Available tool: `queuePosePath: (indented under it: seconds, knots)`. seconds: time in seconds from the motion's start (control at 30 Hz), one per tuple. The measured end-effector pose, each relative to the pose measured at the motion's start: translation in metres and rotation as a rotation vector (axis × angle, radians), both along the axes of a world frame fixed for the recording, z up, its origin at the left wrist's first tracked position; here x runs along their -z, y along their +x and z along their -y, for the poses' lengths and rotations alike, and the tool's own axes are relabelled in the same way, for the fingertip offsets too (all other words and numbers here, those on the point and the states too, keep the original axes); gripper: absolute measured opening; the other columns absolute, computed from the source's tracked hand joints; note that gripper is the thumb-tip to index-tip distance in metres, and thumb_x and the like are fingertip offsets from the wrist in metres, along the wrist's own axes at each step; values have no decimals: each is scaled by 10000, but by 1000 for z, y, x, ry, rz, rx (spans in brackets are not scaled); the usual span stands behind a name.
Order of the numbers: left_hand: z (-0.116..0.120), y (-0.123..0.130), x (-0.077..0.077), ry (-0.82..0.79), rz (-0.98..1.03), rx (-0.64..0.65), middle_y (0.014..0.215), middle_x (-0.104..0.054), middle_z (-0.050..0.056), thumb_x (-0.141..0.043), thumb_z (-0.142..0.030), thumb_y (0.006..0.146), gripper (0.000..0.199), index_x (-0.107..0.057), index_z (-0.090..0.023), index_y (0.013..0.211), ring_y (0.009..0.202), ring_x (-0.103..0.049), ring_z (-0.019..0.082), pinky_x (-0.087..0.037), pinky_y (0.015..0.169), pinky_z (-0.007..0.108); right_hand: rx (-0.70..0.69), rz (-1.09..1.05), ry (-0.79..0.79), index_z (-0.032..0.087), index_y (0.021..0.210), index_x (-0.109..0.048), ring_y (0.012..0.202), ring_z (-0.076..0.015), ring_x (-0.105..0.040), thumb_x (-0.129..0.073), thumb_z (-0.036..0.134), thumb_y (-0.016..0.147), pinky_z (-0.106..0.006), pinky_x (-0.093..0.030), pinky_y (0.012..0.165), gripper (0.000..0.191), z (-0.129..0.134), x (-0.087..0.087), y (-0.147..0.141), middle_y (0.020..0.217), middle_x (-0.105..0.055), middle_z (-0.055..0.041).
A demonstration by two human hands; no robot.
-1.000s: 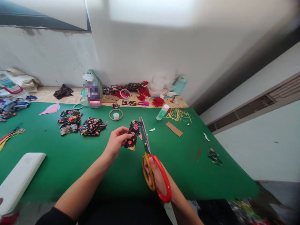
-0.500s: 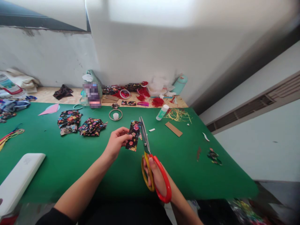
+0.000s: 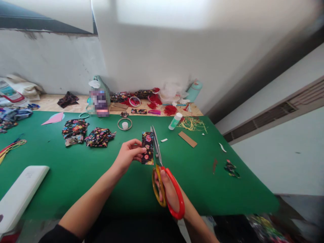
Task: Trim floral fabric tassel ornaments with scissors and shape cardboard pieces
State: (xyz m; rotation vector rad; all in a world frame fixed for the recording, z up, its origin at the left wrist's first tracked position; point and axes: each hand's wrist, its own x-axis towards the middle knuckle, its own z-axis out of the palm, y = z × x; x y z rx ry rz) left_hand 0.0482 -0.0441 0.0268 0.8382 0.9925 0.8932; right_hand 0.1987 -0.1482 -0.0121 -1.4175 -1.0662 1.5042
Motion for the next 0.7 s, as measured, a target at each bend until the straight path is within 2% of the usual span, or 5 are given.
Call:
queuePosePath:
  seconds: [0.7]
  knots:
    - [1,1,1,1,6,4,567,-615,-3,-794,-290,512,334,-545,-151,686,451,-567,98,-442,437,187,-4,72,-12,182,759,-457,335,-33,-368,-308,708,833,-155,-303,328,552,-1,1,3,533,-399,69]
